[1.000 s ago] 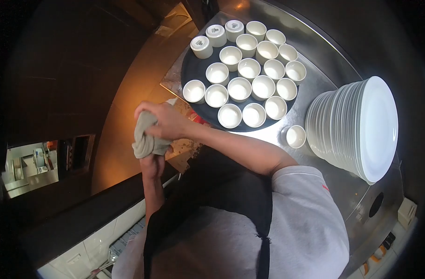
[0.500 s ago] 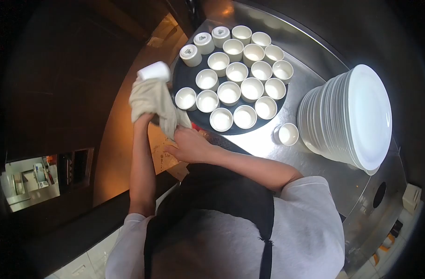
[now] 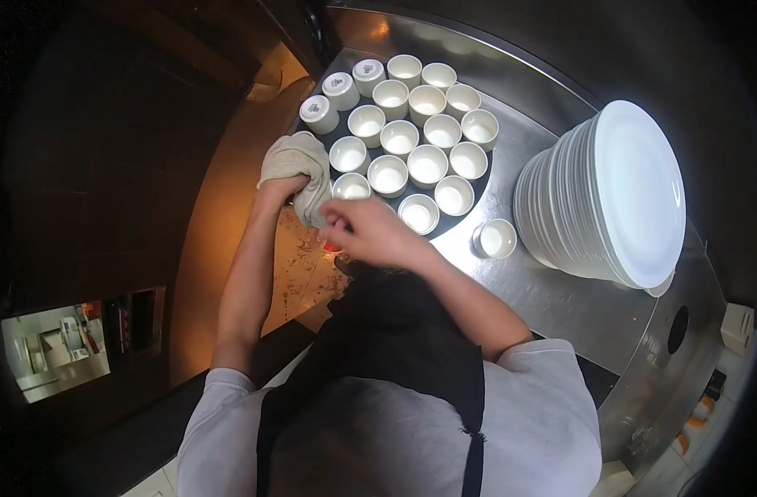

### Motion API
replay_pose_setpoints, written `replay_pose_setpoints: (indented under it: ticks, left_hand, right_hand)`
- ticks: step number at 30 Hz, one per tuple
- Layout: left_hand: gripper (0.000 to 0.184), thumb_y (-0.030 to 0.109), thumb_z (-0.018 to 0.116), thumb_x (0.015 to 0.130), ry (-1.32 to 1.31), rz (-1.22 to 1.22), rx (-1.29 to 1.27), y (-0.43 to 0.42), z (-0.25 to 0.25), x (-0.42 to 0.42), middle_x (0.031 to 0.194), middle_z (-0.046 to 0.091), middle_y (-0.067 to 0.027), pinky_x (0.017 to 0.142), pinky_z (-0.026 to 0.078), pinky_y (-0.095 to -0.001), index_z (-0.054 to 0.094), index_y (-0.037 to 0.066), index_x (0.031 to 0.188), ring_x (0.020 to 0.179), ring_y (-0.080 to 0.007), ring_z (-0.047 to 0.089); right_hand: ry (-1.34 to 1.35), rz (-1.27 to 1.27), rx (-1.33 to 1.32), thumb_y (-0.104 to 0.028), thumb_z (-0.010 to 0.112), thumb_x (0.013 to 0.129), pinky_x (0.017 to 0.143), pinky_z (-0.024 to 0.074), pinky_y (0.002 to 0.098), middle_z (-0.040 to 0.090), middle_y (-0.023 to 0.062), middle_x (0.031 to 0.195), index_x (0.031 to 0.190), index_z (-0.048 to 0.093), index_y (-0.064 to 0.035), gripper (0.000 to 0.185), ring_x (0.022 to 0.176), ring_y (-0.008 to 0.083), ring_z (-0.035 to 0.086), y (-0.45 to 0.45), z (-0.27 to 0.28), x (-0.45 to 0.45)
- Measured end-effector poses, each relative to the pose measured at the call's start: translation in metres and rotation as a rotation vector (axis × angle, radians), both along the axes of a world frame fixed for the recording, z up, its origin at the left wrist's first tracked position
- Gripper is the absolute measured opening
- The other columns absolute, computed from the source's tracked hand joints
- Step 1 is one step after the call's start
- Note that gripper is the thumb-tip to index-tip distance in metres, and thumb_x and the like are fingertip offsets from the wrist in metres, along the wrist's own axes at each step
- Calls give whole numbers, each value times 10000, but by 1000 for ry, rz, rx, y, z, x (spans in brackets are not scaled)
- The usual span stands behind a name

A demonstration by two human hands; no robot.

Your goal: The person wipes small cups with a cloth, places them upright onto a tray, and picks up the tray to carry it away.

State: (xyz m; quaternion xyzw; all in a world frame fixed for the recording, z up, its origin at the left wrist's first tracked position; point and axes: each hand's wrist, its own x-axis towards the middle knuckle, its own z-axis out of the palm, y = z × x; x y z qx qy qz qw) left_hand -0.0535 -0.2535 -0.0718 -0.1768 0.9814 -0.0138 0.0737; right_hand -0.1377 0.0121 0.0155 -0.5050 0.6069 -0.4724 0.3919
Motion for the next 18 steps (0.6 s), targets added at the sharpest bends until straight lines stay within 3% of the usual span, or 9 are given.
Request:
replay_pose_setpoints:
  ticks: [2,3,6,9,12,13,15,17,18]
  left_hand:
    - [289,262,644,773,-45,-31,30,29,42,-6,1157,663,-91,1003,420,-389,706,163,1038,1108,-288,578]
    - [319,262,642,795,53,-69,106,23,34,4,1169,658,-90,1017,410,-385,686,158,1094,1144,-274,566]
    - [340,271,647,825,378,-115,190,-26,-52,37,1185,645,-90,1028,398,-379,661,133,1136,1168,-253,561]
    - [405,280,635,860,506,-11,421,-3,-7,46,1259,607,-107,1022,419,-367,611,110,1226,1202,-237,548]
    - [399,216,630,902,649,126,671,-13,-32,75,1291,599,-92,1037,416,-333,583,92,1279,1241,-213,521]
    - [453,226,660,892,238,380,493,25,53,69,1289,592,-91,1017,429,-318,559,63,1302,1200,-201,541]
    - [452,200,676,879,544,531,800,42,62,87,1269,593,-81,997,441,-308,561,42,1287,1162,-187,549]
    - [473,154,709,841,928,543,1152,47,66,97,1210,594,-71,941,465,-283,559,0,1263,1098,-161,555]
    - [475,142,708,838,951,482,1181,47,71,100,1198,597,-68,934,467,-281,556,-4,1264,1088,-158,558]
  right_hand:
    - [111,-104,-48,-200,632,897,778,528,346,699,140,962,1157,632,-24,315,868,235,684,-11,1,-25]
    - [125,-165,-89,-202,630,897,773,529,345,701,134,969,1143,640,-25,303,856,236,687,-23,3,-37]
    - [267,-307,-178,-206,639,885,776,531,354,710,127,981,1111,658,-30,287,856,247,690,-74,-4,-75]
    - [584,-238,-55,-179,626,863,861,506,389,681,144,1100,1179,635,-58,338,1027,297,641,-141,-13,-92]
    - [1020,-104,-17,-145,593,840,963,434,499,626,160,1212,1252,595,-84,416,1187,354,540,-189,-39,-88]
    - [1125,-59,24,-144,586,844,1005,389,541,597,154,1263,1279,576,-92,438,1239,368,490,-198,-48,-85]
    - [1291,36,89,-169,555,877,1061,239,677,532,145,1349,1321,536,-90,451,1311,384,415,-208,-56,-84]
    - [1365,127,133,-176,545,886,1060,255,668,520,140,1357,1315,539,-91,437,1301,380,426,-210,-53,-88]
    - [1402,174,155,-180,540,891,1060,263,664,514,138,1362,1312,541,-91,430,1296,378,432,-210,-48,-89]
